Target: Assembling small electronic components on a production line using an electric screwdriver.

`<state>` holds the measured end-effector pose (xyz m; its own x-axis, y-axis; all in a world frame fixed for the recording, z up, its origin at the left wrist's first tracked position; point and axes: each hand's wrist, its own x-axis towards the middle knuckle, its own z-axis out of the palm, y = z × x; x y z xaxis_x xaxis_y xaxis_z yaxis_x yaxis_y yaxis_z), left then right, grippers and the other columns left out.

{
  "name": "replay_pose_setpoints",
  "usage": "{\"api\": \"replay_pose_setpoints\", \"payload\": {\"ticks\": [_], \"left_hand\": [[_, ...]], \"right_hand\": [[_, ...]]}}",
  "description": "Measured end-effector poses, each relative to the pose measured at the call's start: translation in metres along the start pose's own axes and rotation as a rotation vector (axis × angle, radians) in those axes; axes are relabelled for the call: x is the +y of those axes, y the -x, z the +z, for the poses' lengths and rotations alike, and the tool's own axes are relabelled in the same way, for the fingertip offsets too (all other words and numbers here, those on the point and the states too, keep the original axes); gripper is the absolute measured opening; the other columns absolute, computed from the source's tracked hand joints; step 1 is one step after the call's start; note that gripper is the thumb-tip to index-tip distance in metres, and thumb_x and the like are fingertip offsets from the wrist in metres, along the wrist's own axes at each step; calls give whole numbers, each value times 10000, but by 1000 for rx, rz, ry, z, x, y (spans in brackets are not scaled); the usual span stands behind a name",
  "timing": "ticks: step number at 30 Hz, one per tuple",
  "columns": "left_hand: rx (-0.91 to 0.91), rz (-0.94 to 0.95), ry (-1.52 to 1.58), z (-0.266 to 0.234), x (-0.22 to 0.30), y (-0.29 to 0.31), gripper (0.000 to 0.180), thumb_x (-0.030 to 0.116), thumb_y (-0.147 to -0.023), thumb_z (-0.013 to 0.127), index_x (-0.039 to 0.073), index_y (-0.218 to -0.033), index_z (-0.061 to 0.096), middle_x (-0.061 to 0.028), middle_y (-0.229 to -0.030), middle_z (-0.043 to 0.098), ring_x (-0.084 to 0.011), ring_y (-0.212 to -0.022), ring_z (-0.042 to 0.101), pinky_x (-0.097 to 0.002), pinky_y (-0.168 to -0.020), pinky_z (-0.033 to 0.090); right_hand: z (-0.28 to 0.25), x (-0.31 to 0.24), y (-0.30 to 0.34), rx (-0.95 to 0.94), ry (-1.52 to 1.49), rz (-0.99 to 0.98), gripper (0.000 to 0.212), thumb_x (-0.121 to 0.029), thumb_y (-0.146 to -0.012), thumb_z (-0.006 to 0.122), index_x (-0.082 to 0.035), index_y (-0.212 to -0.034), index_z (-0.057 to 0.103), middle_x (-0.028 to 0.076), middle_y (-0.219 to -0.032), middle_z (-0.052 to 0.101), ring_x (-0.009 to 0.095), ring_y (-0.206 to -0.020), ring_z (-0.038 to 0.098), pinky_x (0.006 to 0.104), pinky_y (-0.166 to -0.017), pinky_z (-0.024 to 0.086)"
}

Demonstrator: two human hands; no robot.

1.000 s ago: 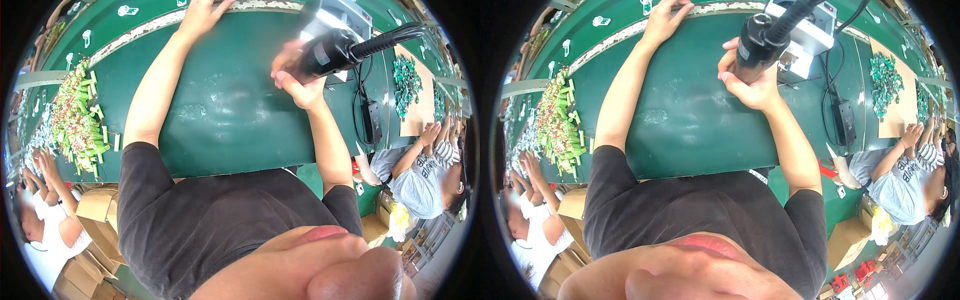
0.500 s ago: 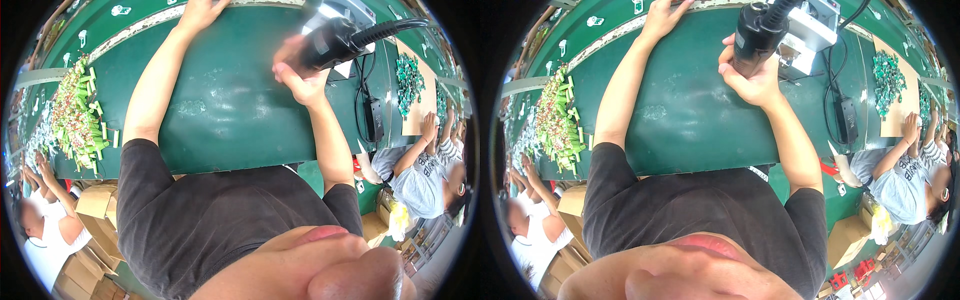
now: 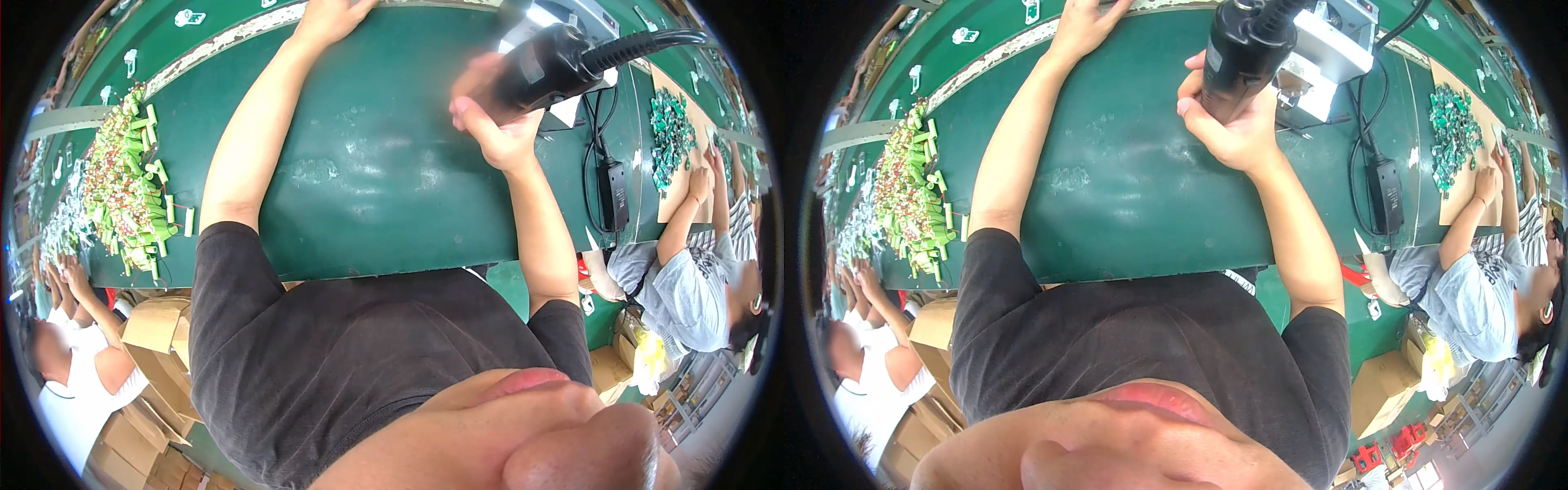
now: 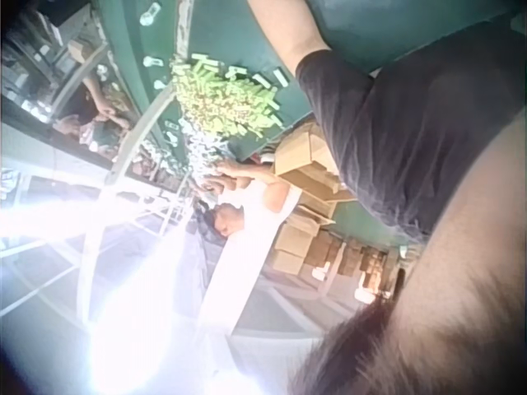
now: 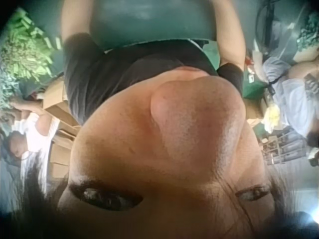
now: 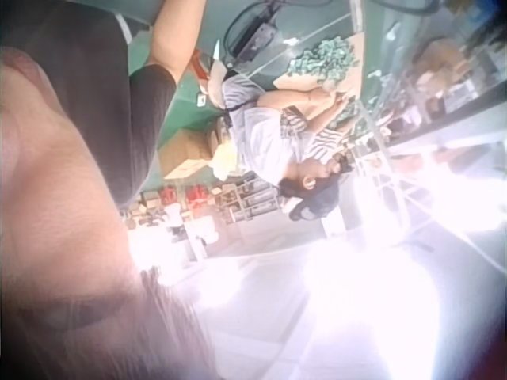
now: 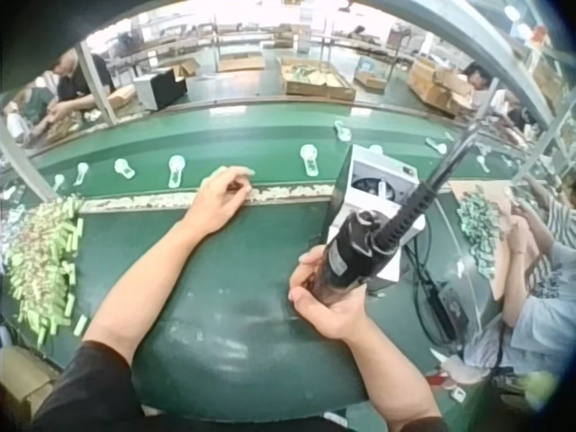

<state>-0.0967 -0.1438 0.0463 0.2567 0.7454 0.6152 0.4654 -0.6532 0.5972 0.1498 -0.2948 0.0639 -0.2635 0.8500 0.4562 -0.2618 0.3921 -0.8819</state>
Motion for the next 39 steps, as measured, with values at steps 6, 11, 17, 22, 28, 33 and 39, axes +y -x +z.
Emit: {"api": "replay_pose_setpoints", "payload": {"ticks": [6, 11, 17, 22, 28, 33, 39], "left_hand": [[-2, 3, -25, 0, 1, 0, 242, 46, -957, 670, 40, -1199, 652, -125, -940, 640, -244, -857, 697, -333, -786, 587], [-17, -3, -11, 0, 1, 0, 246, 48, -956, 672, 40, -1201, 649, -128, -949, 644, -245, -854, 696, -333, -779, 589], [-14, 6, 3, 0, 2, 0, 261, 32, -949, 672, 33, -1208, 642, -126, -957, 646, -241, -860, 701, -333, -786, 594], [-15, -9, 32, 0, 4, 0, 260, 16, -949, 661, 26, -1208, 640, -128, -961, 642, -235, -869, 704, -329, -796, 596], [-15, -1, 5, -2, 3, 0, 257, 18, -950, 664, 26, -1206, 641, -122, -964, 632, -231, -872, 704, -322, -802, 598], [-16, 0, 19, -2, 5, 1, 253, 20, -953, 664, 26, -1205, 643, -122, -963, 629, -228, -872, 702, -321, -802, 597], [-17, 9, -2, -2, 2, 1, 240, 22, -952, 668, 30, -1191, 653, -125, -963, 630, -237, -878, 701, -326, -806, 597]], "right_hand": [[-1, 4, -2, 4, 22, -46, 448, 115, -843, 652, 23, -1262, 522, 93, -823, 666, 138, -675, 619, 282, -608, 505], [1, 5, -2, 13, 13, -76, 427, 112, -849, 650, 26, -1250, 530, 114, -790, 676, 163, -617, 628, 290, -548, 509], [-1, 5, -3, 9, 59, -92, 433, 102, -851, 658, 21, -1257, 529, 109, -787, 675, 164, -618, 629, 291, -549, 507], [0, 5, -2, 18, 9, -75, 442, 93, -853, 670, 27, -1263, 522, 102, -787, 675, 161, -619, 627, 289, -564, 505], [-2, 8, -3, 11, 70, -92, 434, 91, -858, 670, 32, -1261, 520, 96, -778, 665, 154, -614, 619, 288, -551, 496], [-3, 8, -3, 10, 66, -89, 437, 91, -863, 664, 26, -1269, 517, 95, -779, 662, 153, -610, 612, 283, -551, 490], [-2, 7, -4, 5, 66, -97, 443, 96, -861, 652, 20, -1276, 514, 85, -753, 654, 151, -611, 609, 283, -575, 497]]}}
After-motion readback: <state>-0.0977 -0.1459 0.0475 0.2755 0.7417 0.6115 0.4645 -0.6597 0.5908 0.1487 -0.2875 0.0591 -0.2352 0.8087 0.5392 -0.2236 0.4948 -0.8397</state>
